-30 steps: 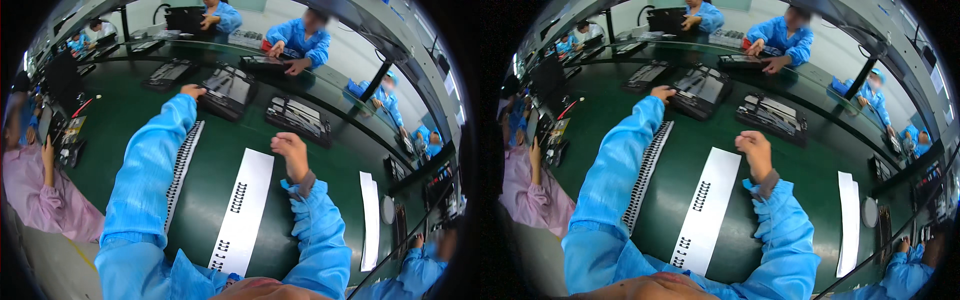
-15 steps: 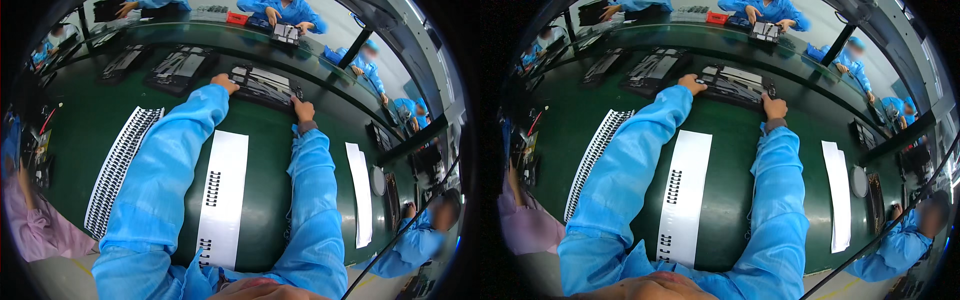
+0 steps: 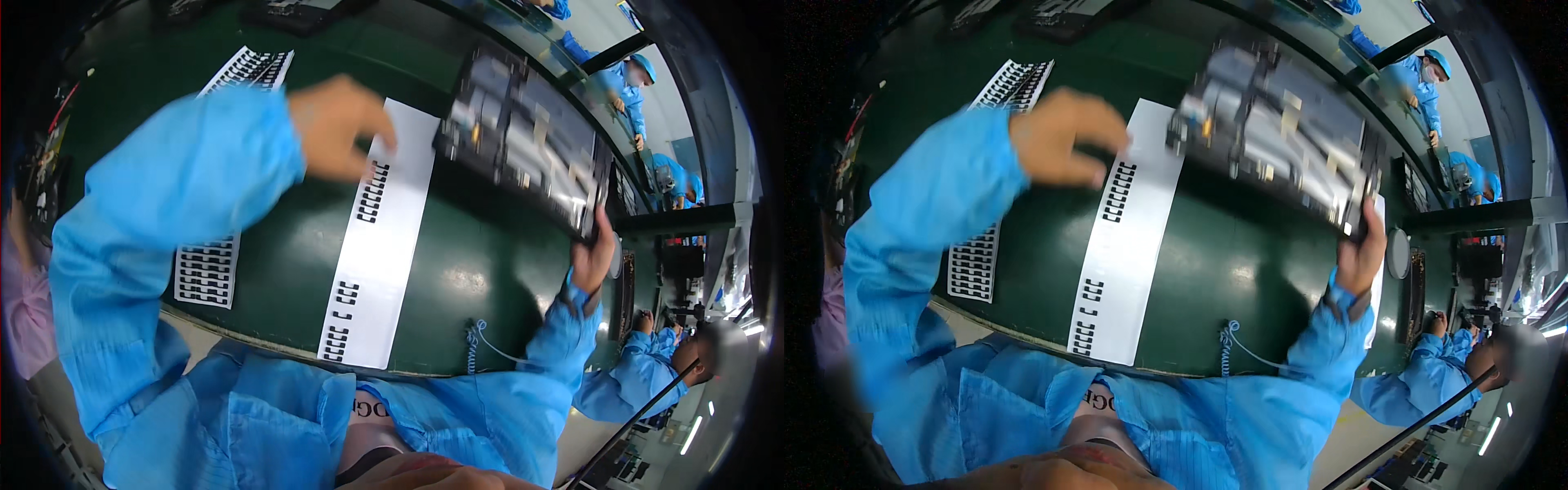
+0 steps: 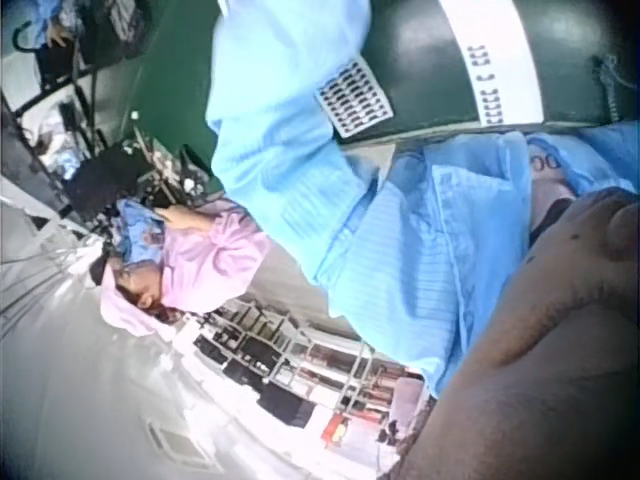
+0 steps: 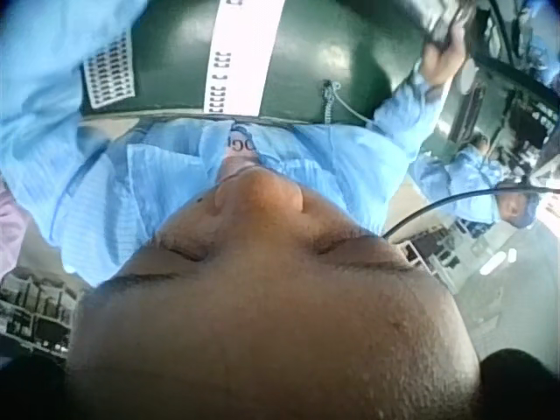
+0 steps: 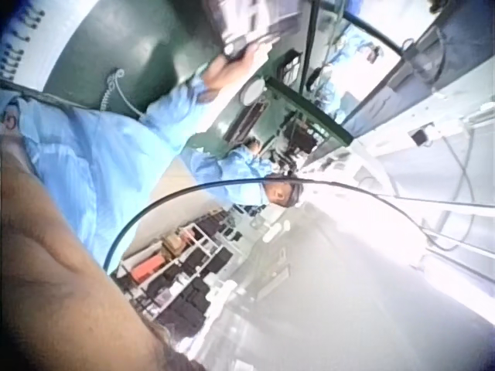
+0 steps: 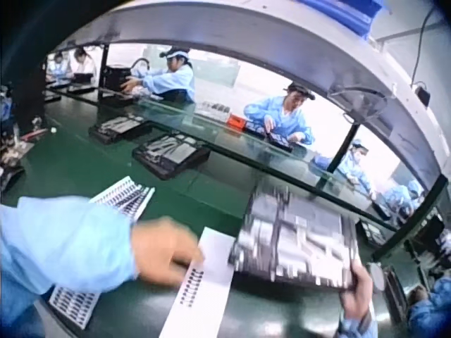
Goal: Assembling internal components of a tablet on a factory production line.
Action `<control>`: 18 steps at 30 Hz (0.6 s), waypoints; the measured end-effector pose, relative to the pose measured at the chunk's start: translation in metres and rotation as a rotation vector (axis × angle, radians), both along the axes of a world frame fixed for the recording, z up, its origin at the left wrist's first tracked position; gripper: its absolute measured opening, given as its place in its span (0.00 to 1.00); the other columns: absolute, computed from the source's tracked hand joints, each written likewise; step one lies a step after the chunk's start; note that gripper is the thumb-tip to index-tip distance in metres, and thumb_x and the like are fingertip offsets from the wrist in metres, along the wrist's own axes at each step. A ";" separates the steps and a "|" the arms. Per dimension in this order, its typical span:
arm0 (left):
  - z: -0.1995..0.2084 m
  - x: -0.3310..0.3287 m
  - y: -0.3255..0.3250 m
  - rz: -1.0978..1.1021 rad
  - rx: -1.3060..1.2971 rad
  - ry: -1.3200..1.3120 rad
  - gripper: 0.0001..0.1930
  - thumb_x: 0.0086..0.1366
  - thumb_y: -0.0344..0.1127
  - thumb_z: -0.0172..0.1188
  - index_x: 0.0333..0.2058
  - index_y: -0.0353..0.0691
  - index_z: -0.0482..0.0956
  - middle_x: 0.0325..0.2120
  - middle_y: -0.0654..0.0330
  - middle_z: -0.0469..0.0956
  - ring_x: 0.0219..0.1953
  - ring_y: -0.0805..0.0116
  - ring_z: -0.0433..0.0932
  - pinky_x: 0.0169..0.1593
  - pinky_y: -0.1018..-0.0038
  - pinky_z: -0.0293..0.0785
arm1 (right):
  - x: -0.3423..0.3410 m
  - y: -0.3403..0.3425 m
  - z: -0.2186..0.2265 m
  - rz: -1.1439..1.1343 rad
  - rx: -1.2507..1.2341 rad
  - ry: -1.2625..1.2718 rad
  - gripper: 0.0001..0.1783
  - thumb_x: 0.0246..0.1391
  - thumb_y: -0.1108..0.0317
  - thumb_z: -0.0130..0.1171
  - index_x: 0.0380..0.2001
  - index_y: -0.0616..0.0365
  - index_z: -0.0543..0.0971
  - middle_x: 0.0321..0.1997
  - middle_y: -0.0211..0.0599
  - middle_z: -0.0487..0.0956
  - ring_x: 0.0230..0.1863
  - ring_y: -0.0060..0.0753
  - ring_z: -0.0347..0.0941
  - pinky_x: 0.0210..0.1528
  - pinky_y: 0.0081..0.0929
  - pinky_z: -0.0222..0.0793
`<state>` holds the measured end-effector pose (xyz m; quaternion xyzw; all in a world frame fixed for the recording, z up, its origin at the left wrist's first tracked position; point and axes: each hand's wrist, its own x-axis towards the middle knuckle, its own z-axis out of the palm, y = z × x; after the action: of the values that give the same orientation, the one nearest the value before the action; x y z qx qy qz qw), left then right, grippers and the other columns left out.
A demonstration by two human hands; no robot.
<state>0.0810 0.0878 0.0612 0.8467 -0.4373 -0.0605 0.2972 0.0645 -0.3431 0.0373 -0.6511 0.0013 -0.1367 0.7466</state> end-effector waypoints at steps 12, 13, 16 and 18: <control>-0.057 -0.097 -0.017 -0.102 0.030 -0.107 0.23 0.47 0.37 0.64 0.41 0.33 0.72 0.48 0.43 0.64 0.50 0.48 0.64 0.51 0.61 0.64 | -0.086 0.020 -0.012 -0.337 -1.209 -0.027 0.10 0.43 0.69 0.59 0.30 0.62 0.75 0.47 0.45 0.69 0.46 0.39 0.66 0.46 0.31 0.63; -0.051 -0.094 -0.016 -0.111 0.029 -0.117 0.23 0.47 0.37 0.64 0.41 0.33 0.72 0.48 0.43 0.64 0.50 0.48 0.64 0.51 0.61 0.64 | -0.086 0.027 -0.003 -0.303 -0.994 -0.020 0.09 0.43 0.71 0.58 0.30 0.62 0.75 0.46 0.44 0.70 0.46 0.40 0.67 0.46 0.31 0.63; -0.032 -0.086 -0.011 -0.131 0.132 -0.132 0.20 0.47 0.34 0.63 0.39 0.30 0.72 0.46 0.44 0.67 0.48 0.51 0.67 0.51 0.63 0.65 | -0.074 0.097 0.020 -0.026 -0.942 -0.139 0.09 0.41 0.74 0.59 0.30 0.61 0.75 0.44 0.44 0.71 0.46 0.40 0.67 0.47 0.31 0.63; -0.045 -0.080 -0.012 -0.094 0.066 -0.185 0.21 0.46 0.33 0.62 0.40 0.30 0.71 0.45 0.44 0.67 0.48 0.50 0.68 0.51 0.63 0.65 | -0.070 0.154 0.024 0.138 -1.099 -0.284 0.08 0.39 0.75 0.60 0.28 0.60 0.76 0.43 0.44 0.72 0.47 0.42 0.66 0.48 0.33 0.61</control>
<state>0.0010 0.0758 0.0157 0.8365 -0.4999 -0.0102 0.2241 -0.0050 -0.1892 0.0610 -0.9176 -0.2127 -0.1543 0.2984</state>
